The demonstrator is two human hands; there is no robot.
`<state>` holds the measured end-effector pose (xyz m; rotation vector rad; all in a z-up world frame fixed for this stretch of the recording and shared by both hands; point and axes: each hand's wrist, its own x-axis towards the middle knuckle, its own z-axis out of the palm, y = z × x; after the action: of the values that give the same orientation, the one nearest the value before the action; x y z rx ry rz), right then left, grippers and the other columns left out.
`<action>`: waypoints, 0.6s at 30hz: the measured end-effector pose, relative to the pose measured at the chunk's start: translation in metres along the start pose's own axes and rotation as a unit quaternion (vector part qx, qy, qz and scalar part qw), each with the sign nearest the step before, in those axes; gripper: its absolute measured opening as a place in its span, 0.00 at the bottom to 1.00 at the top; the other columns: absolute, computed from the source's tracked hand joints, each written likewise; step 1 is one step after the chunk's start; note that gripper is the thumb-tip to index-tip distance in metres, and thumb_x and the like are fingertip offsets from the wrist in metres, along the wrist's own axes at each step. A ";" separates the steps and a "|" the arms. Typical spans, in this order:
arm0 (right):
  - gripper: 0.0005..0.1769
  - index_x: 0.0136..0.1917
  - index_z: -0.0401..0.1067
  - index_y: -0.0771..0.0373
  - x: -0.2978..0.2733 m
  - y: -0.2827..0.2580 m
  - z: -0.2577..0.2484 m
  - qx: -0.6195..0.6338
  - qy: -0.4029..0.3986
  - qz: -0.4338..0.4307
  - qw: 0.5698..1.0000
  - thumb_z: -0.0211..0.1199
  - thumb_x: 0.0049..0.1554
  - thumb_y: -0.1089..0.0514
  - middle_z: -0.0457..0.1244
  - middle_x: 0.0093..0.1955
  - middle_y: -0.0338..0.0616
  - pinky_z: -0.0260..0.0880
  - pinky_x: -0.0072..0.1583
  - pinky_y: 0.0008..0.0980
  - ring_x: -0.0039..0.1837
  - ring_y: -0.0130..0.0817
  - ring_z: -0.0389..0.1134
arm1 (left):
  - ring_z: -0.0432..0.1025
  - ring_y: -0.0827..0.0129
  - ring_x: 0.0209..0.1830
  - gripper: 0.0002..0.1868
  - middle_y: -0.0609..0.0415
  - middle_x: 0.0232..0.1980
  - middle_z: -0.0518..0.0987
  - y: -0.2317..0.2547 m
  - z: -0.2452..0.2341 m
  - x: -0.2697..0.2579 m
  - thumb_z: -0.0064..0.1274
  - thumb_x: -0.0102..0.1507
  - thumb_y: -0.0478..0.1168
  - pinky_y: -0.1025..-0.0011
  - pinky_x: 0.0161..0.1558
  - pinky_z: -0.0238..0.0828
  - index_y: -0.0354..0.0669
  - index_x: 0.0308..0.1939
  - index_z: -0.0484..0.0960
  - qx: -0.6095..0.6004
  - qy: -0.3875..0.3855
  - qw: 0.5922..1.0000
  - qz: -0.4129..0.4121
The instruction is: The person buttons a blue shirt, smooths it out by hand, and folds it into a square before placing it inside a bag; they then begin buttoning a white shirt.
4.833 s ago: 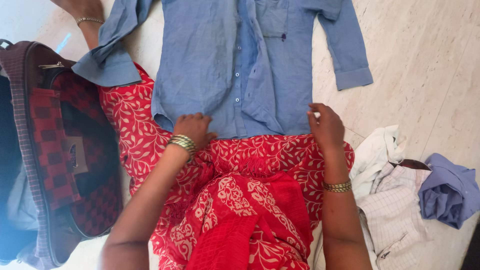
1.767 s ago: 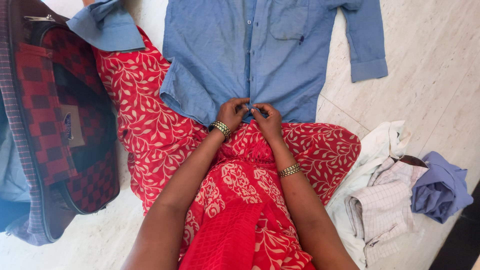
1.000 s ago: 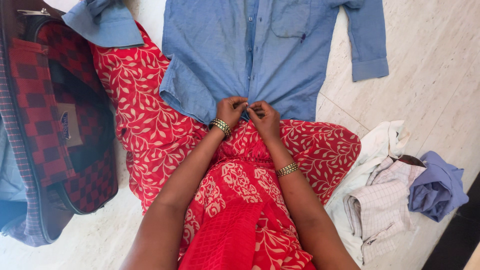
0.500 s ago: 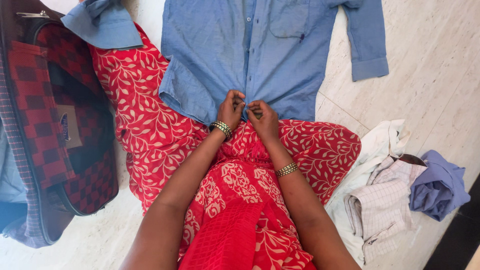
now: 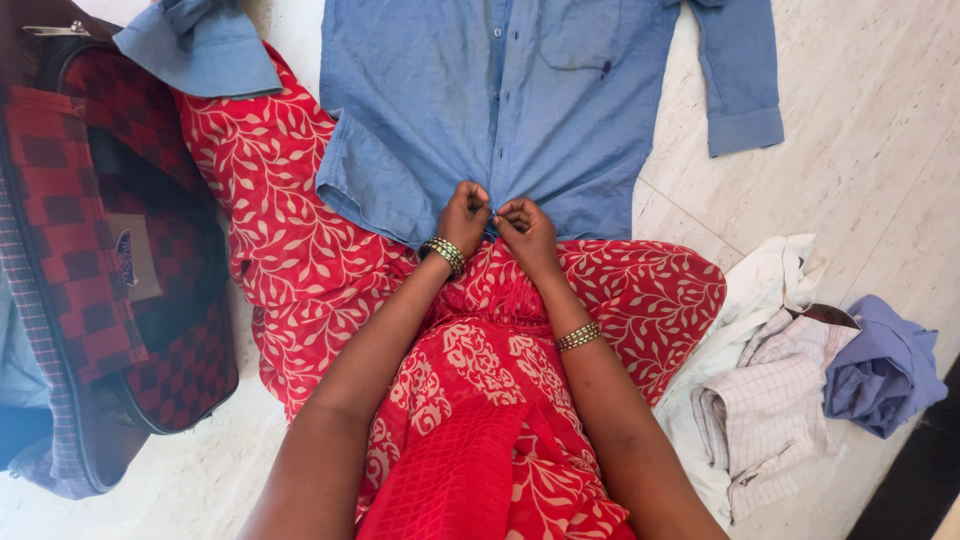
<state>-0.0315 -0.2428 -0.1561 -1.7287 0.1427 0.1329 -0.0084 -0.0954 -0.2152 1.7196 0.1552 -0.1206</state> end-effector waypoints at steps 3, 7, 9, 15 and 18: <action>0.07 0.49 0.71 0.66 0.004 0.011 -0.004 0.054 -0.022 0.023 0.998 0.66 0.57 0.69 0.70 0.43 0.38 0.71 0.51 0.20 0.47 0.20 0.71 | 0.79 0.68 0.44 0.12 0.53 0.41 0.81 -0.003 -0.002 0.000 0.55 0.61 0.28 0.70 0.46 0.75 0.40 0.46 0.72 -0.015 -0.018 0.999 0.045; 0.07 0.49 0.71 0.67 0.005 0.012 -0.006 0.079 -0.039 0.038 0.995 0.66 0.58 0.67 0.70 0.44 0.40 0.71 0.52 0.22 0.47 0.23 0.71 | 0.79 0.65 0.44 0.11 0.51 0.41 0.81 0.006 -0.005 -0.001 0.53 0.63 0.28 0.69 0.48 0.75 0.41 0.47 0.72 -0.011 -0.049 0.998 0.033; 0.05 0.50 0.72 0.68 0.004 0.010 -0.010 0.066 -0.043 0.041 0.996 0.64 0.60 0.65 0.70 0.45 0.40 0.71 0.53 0.22 0.48 0.24 0.71 | 0.80 0.62 0.43 0.11 0.50 0.41 0.81 0.017 -0.010 -0.002 0.53 0.63 0.29 0.68 0.47 0.75 0.42 0.48 0.73 0.012 -0.048 0.999 0.022; 0.10 0.52 0.72 0.67 0.006 0.007 -0.006 -0.064 -0.016 0.010 0.998 0.62 0.61 0.58 0.72 0.46 0.45 0.74 0.51 0.30 0.47 0.32 0.75 | 0.79 0.51 0.46 0.13 0.49 0.43 0.82 0.058 -0.027 -0.013 0.54 0.63 0.34 0.57 0.46 0.74 0.42 0.52 0.73 0.134 -0.069 0.987 0.061; 0.11 0.54 0.71 0.65 -0.004 -0.011 -0.007 -0.265 -0.008 -0.045 0.963 0.63 0.59 0.58 0.72 0.46 0.51 0.73 0.48 0.42 0.47 0.46 0.74 | 0.79 0.51 0.45 0.22 0.49 0.40 0.82 0.064 -0.029 -0.025 0.58 0.52 0.47 0.53 0.44 0.71 0.46 0.48 0.74 0.382 0.025 0.867 0.317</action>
<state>-0.0340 -0.2479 -0.1437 -2.2639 0.0151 0.1249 -0.0224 -0.0770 -0.1439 2.4755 -0.4937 0.4066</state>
